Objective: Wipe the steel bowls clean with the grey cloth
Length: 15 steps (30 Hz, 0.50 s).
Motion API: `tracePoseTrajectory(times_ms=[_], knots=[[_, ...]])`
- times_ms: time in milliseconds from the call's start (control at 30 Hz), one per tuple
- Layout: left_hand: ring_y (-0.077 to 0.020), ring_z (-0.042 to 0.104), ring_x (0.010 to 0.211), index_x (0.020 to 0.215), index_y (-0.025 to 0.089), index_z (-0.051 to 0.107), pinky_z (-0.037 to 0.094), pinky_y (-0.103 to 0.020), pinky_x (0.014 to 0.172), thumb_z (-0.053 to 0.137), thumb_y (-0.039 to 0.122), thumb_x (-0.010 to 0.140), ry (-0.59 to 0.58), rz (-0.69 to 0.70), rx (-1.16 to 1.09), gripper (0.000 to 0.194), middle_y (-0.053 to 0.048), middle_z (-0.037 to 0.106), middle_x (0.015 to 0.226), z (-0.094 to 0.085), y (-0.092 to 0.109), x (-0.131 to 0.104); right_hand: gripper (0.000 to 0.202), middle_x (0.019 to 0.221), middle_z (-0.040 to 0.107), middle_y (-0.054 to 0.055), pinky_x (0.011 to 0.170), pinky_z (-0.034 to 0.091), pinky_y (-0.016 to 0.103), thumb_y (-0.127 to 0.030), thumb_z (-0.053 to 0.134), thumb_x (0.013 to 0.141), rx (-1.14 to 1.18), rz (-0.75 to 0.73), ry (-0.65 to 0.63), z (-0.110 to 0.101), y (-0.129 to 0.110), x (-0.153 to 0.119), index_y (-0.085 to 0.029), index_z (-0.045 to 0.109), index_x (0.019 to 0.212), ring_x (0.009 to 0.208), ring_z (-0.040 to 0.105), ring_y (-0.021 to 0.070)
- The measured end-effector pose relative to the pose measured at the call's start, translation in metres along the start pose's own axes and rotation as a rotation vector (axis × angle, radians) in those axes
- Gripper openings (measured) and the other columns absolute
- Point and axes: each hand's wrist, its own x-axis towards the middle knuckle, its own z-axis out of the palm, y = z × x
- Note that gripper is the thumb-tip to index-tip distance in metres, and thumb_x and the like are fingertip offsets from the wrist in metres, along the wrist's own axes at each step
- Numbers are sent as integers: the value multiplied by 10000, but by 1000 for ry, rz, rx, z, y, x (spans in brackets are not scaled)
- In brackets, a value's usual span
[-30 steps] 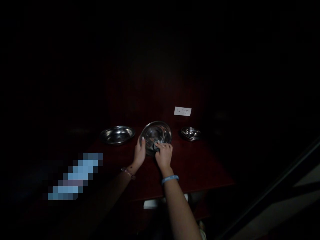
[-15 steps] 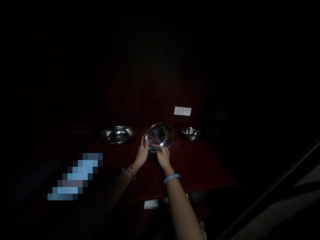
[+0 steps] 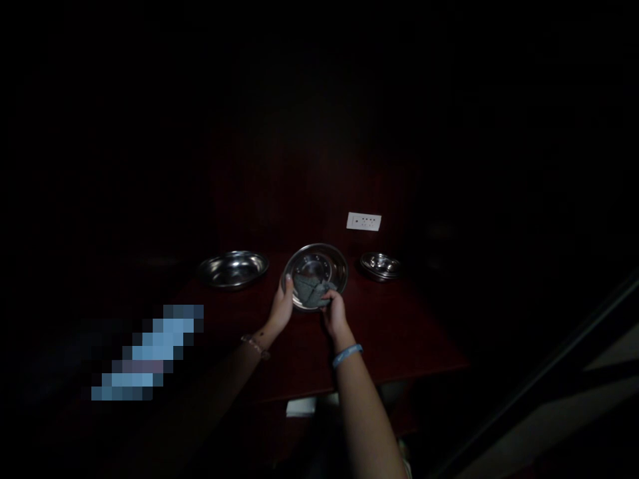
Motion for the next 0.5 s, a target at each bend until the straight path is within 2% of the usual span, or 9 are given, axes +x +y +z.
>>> tracePoseTrajectory(times_ms=[100, 233, 333, 500], knots=[[-228, 569, 1257, 1353, 152, 505, 395, -398, 1118, 325, 517, 994, 46, -52, -53, 543, -151, 608, 1348, -1, -2, 2, 107, 630, 647, 4, 586, 545, 260, -216, 513, 686, 228, 98, 73, -2, -7, 1, -203, 595, 755, 576, 623, 149], [-217, 501, 1336, 1377, 177, 482, 332, -381, 1164, 369, 503, 989, 128, -44, -136, 519, -136, 546, 1427, -1, -7, 7, 214, 834, 721, -1, 718, 578, 271, -171, 490, 664, 593, 206, 136, -5, -16, 1, -217, 597, 843, 762, 688, 143], [-206, 459, 1374, 1419, 184, 428, 293, -369, 1187, 438, 395, 981, 172, -48, -208, 486, -129, 498, 1476, -1, -11, 11, 259, 897, 735, -11, 763, 578, 261, -153, 483, 676, 763, 264, 175, -7, -18, 1, -218, 607, 894, 808, 697, 129], [-200, 448, 1382, 1445, 181, 382, 280, -370, 1195, 505, 178, 908, 210, -95, -261, 551, -127, 478, 1491, -3, -14, 15, 260, 853, 730, -9, 771, 580, 262, -146, 471, 688, 840, 263, 226, -11, -19, 2, -212, 609, 898, 813, 701, 130]])
